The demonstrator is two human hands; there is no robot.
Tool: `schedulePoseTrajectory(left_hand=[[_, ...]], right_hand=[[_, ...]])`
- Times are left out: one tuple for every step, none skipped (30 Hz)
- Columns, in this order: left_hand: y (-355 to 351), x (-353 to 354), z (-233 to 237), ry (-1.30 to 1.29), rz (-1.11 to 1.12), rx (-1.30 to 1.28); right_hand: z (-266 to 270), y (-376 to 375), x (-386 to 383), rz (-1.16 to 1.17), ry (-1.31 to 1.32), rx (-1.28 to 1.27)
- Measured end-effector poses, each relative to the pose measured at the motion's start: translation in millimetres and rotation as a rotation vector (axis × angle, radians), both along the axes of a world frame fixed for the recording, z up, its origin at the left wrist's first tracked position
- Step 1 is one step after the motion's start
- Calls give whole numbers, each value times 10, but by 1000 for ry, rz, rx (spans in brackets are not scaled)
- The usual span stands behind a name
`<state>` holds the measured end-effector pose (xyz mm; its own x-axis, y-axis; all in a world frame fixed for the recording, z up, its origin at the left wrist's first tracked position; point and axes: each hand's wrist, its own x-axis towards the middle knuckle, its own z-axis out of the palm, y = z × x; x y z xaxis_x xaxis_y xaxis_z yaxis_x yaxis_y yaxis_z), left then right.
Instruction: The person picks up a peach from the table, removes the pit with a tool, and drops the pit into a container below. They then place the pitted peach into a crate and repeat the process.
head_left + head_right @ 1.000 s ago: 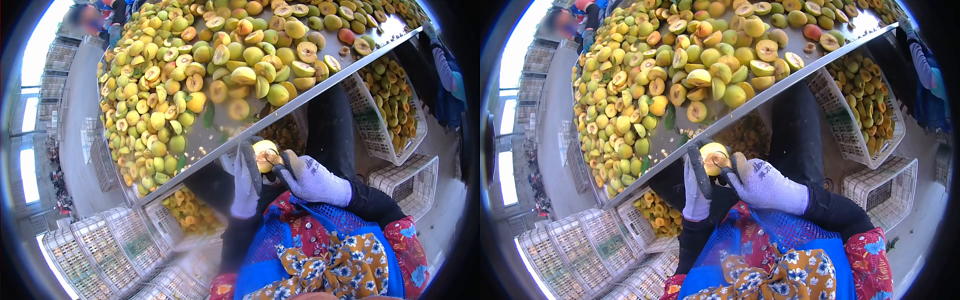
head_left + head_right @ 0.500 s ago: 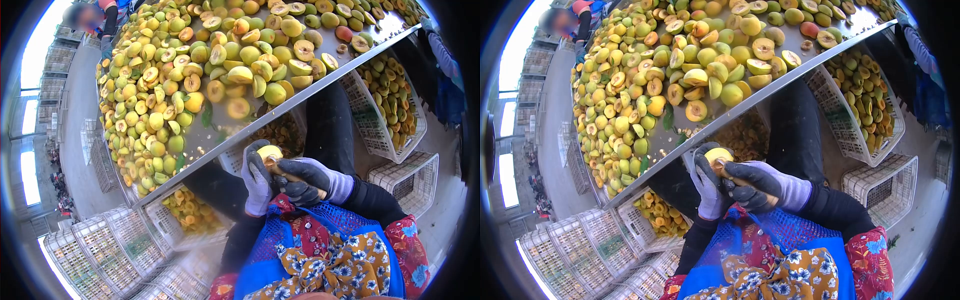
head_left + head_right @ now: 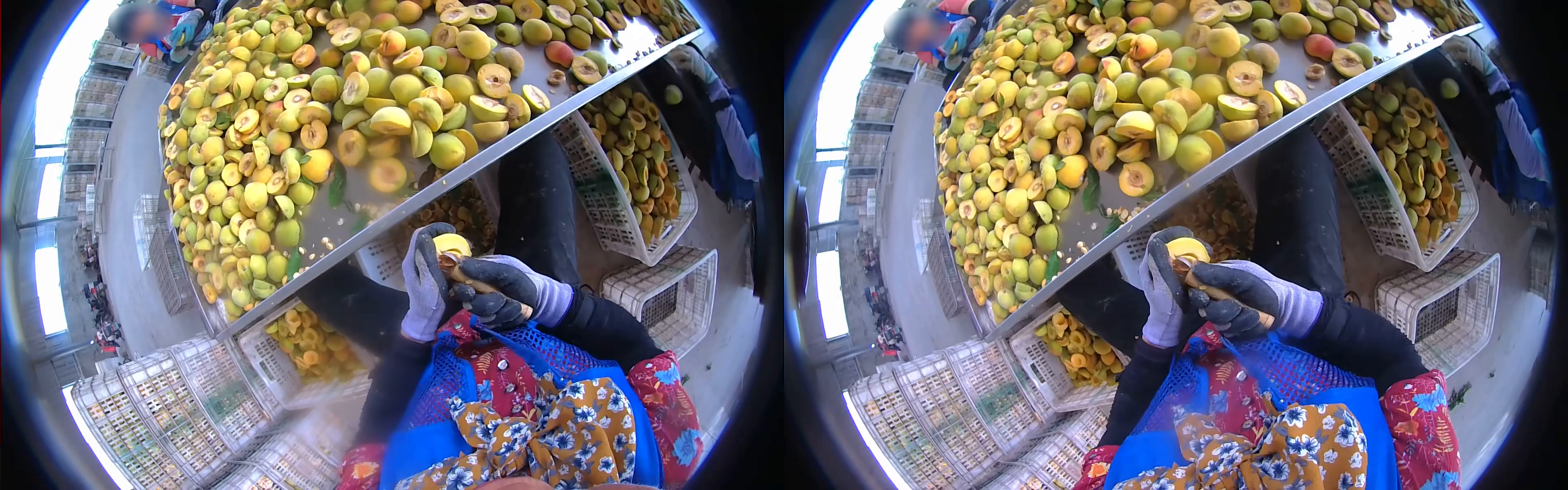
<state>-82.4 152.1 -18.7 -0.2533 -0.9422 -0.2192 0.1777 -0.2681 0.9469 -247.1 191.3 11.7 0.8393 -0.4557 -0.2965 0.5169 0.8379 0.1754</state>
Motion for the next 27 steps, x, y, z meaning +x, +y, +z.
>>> schedulePoseTrajectory(left_hand=[[18,10,-39,-1,9,9],[22,14,-57,-1,16,16],[12,16,-16,-15,-25,-25],[-16,16,69,-27,-64,-69],[-40,9,137,-41,-103,-112],[-59,-9,173,-51,-106,-147],[-69,-23,201,-62,-108,-181],[-70,-31,213,-73,-112,-214],[-58,-27,207,-114,-110,-228],[-46,-28,190,-155,-111,-242],[-37,-38,168,-194,-112,-256],[-27,-53,149,-151,-120,-210],[-32,-71,131,-108,-128,-166],[-54,-86,114,-64,-133,-124],[-78,-94,93,-69,-135,-73],[-85,-88,74,-76,-135,-18],[-88,-72,62,-85,-139,37],[-104,-61,53,-154,-116,-77],[-117,-54,39,-221,-89,-190],[-113,-12,64,-216,-80,-164],[-110,29,88,-212,-70,-138],[-107,71,112,-207,-61,-113],[-152,181,103,-30,-61,199],[-179,261,112,147,-57,510],[-172,268,213,49,-17,468],[-153,354,227,15,-6,431],[-131,417,255,46,31,430]], right_hand=[[-101,1,2,8,-192,76],[-131,-7,-13,14,-313,117],[-148,-13,-28,20,-433,158],[-171,-13,-39,29,-553,198],[-237,5,-43,36,-589,183],[-235,12,-57,31,-547,189],[-225,22,-68,26,-506,196],[-209,29,-76,20,-465,203],[-175,21,-91,50,-369,190],[-131,2,-122,76,-273,176],[-110,-6,-145,101,-175,163],[-145,18,-149,77,-301,183],[-208,44,-149,52,-428,201],[-240,48,-152,30,-553,216],[-209,46,-146,8,-525,237],[-153,42,-150,22,-270,121],[-61,33,-154,32,-18,1],[54,3,-153,37,235,-123],[202,-27,-100,7,507,-357],[254,-26,-119,-34,525,-342],[290,-38,-146,-78,545,-328],[300,-55,-170,-122,564,-313],[215,-70,-225,-161,454,-325],[146,-98,-279,-135,346,-296],[119,-97,-285,-130,401,-301],[124,-110,-276,-123,456,-307],[79,-106,-244,-133,544,-335]])
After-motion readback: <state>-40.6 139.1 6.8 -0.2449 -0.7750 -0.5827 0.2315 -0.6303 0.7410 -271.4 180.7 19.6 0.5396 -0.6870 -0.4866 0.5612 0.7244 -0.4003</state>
